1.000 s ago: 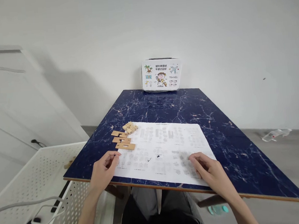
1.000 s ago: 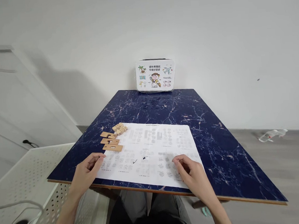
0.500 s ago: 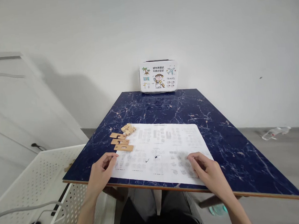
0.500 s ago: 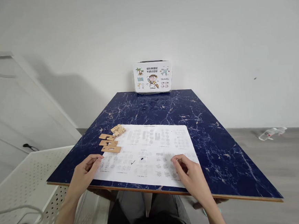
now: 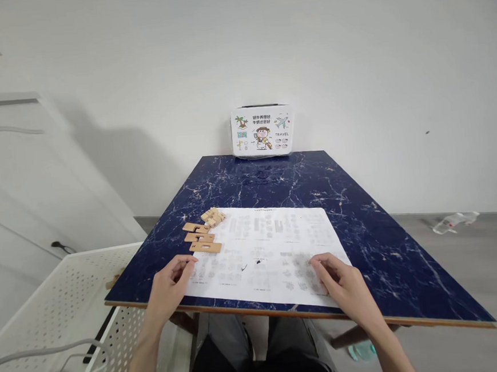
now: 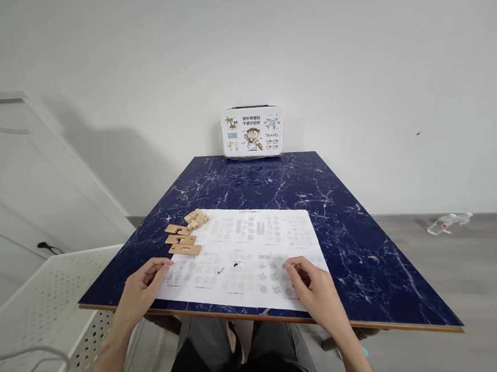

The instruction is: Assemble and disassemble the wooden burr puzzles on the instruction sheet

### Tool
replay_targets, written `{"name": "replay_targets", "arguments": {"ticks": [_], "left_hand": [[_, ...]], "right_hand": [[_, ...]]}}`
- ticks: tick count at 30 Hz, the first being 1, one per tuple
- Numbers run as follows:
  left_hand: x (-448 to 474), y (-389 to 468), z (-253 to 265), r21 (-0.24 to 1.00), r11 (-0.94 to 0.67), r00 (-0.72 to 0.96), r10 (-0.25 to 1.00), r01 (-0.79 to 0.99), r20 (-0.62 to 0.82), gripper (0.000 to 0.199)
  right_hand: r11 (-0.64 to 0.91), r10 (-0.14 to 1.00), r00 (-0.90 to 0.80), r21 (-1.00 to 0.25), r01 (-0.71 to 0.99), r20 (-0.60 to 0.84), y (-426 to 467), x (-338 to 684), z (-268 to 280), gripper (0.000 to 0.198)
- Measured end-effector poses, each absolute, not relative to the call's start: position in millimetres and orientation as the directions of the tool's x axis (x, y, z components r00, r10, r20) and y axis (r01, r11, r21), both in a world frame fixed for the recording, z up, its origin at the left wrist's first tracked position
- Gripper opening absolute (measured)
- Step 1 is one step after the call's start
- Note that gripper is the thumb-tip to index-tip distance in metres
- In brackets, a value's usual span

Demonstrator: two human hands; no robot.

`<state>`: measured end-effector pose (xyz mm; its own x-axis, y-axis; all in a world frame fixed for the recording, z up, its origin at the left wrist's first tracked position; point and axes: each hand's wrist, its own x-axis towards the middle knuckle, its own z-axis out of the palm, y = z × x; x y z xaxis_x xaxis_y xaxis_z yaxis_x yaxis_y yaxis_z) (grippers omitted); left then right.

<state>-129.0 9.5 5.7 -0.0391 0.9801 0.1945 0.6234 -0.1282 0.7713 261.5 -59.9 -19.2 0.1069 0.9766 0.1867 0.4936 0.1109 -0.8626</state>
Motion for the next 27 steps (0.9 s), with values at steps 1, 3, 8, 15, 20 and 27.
{"name": "replay_targets", "arguments": {"ticks": [1, 3, 8, 15, 20, 27], "left_hand": [[-129, 9, 6, 0.771, -0.128, -0.039, 0.980, 0.623, 0.194, 0.036], [-128, 8, 7, 0.771, -0.126, -0.038, 0.981, 0.624, 0.191, 0.036], [-128, 8, 8, 0.766, -0.126, -0.041, 0.980, 0.630, 0.195, 0.037], [-133, 12, -1, 0.760, -0.136, -0.034, 0.978, 0.635, 0.204, 0.039], [-133, 12, -2, 0.764, -0.137, -0.040, 0.977, 0.631, 0.208, 0.038], [-132, 12, -2, 0.767, -0.129, -0.053, 0.977, 0.628, 0.208, 0.037]], "right_hand": [[0.108, 0.978, 0.105, -0.863, 0.493, 0.182, -60, 261, -19, 0.044], [0.100, 0.979, 0.106, -0.867, 0.488, 0.172, -60, 262, -18, 0.044], [0.093, 0.980, 0.113, -0.878, 0.470, 0.164, -61, 262, -19, 0.044], [0.075, 0.982, 0.117, -0.880, 0.468, 0.145, -60, 263, -23, 0.044], [0.063, 0.983, 0.121, -0.879, 0.472, 0.136, -60, 263, -24, 0.043], [0.054, 0.984, 0.122, -0.877, 0.478, 0.128, -60, 264, -26, 0.043]]}}
